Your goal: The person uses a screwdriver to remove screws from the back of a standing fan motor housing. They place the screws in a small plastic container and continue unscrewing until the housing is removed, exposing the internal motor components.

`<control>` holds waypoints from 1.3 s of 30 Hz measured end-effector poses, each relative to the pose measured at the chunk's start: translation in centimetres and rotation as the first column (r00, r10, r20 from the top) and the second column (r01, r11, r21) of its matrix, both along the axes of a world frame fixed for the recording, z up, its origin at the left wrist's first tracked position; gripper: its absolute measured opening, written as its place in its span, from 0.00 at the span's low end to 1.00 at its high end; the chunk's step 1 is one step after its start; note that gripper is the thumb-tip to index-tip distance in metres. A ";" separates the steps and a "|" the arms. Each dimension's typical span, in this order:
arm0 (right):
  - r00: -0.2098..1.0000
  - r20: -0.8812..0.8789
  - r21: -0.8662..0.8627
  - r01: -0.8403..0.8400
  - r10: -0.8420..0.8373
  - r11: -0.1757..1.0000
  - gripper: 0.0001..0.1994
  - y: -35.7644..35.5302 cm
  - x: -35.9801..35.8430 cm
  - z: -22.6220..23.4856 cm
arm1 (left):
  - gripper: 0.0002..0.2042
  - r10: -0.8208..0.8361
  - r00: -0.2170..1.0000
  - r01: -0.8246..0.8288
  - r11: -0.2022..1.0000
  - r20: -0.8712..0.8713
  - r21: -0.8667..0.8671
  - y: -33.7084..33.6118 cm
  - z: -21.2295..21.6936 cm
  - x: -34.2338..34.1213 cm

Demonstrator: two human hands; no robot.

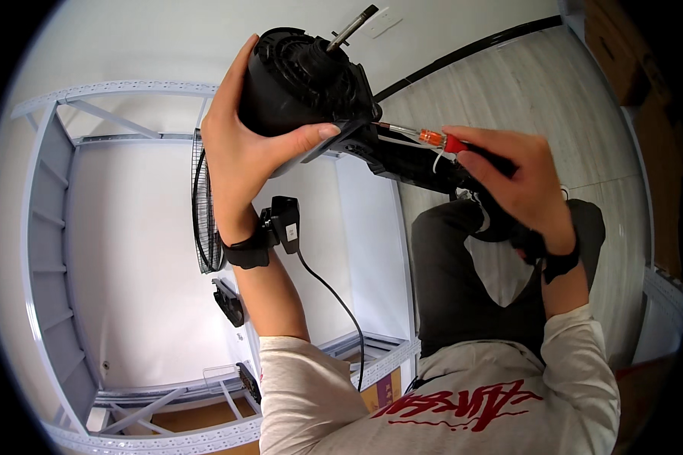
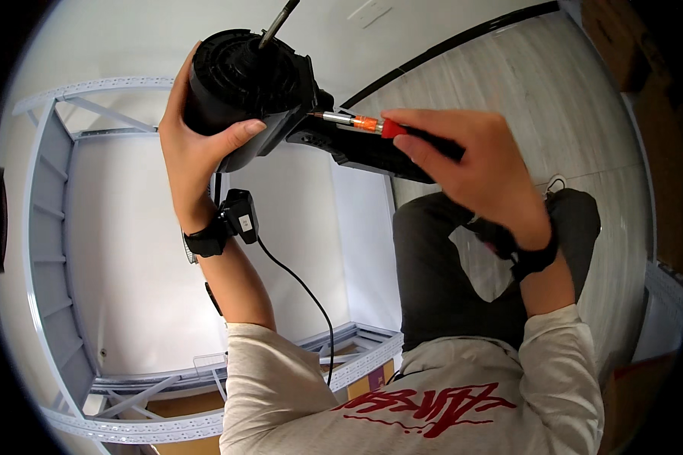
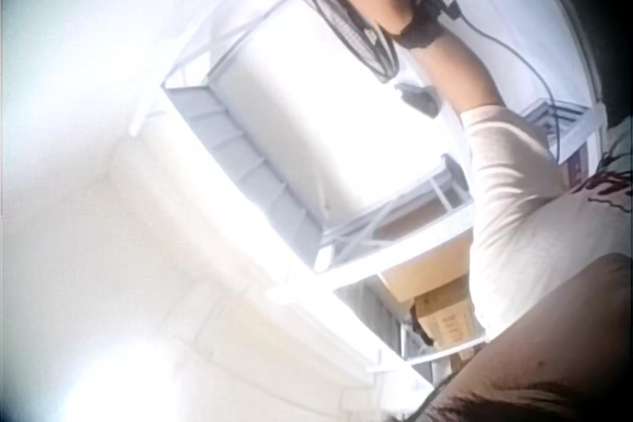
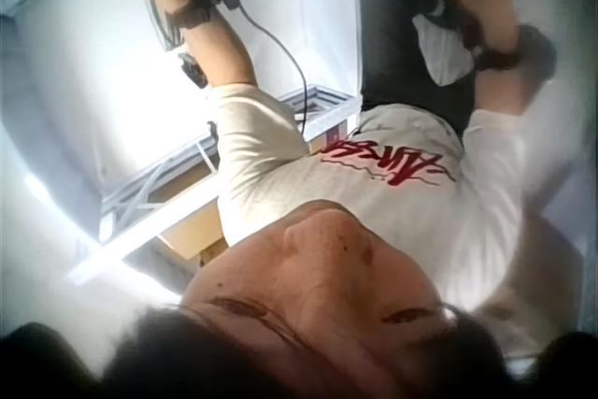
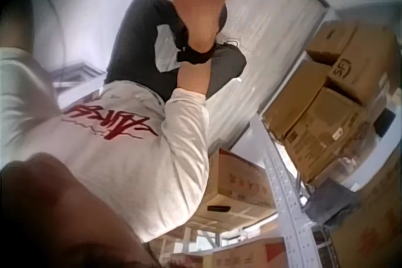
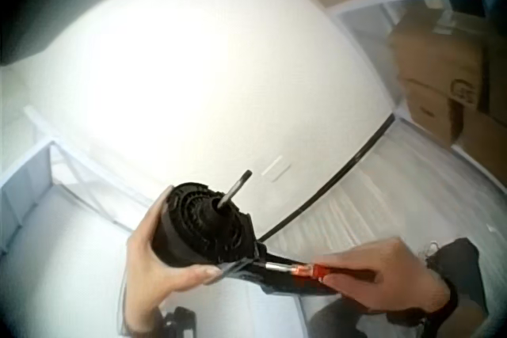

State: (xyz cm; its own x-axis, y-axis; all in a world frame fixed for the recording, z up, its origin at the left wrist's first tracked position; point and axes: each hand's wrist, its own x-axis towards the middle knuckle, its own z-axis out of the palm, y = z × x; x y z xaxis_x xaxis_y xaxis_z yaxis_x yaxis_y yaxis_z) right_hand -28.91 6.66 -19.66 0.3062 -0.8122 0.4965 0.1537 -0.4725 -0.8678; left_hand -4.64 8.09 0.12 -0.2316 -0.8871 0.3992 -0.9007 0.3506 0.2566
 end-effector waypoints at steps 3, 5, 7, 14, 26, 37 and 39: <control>0.991 0.043 0.023 0.123 -0.124 0.992 0.13 2.0 1.7 -0.1 | 0.50 0.009 1.000 -0.009 1.000 -0.026 0.007 0.1 0.0 -0.2; 0.982 0.039 0.015 0.183 -0.184 0.983 0.14 2.7 2.6 -0.3 | 0.49 0.013 0.999 -0.013 1.000 -0.038 0.012 0.3 0.0 -0.2; 0.970 0.025 -0.003 0.243 -0.243 0.970 0.13 3.3 3.0 -0.3 | 0.49 0.013 0.999 -0.012 1.000 -0.049 0.017 0.4 0.1 -0.2; 0.906 -0.098 -0.076 0.406 -0.412 0.911 0.16 6.1 3.9 0.9 | 0.49 0.000 1.000 0.000 1.000 -0.028 -0.002 0.3 0.1 -0.2; 0.832 -0.221 -0.188 0.475 -0.508 0.860 0.19 8.0 4.0 3.0 | 0.49 0.009 1.000 -0.009 1.000 -0.013 -0.012 0.1 0.1 -0.7; 0.851 -0.258 -0.118 0.442 -0.457 0.889 0.18 8.2 3.8 3.1 | 0.49 0.008 1.000 -0.009 1.000 -0.012 -0.016 0.0 0.0 -0.4; 0.828 -0.257 -0.173 0.469 -0.499 0.866 0.20 8.0 3.9 2.7 | 0.49 0.003 1.000 -0.003 1.000 0.004 -0.024 0.0 0.0 -0.2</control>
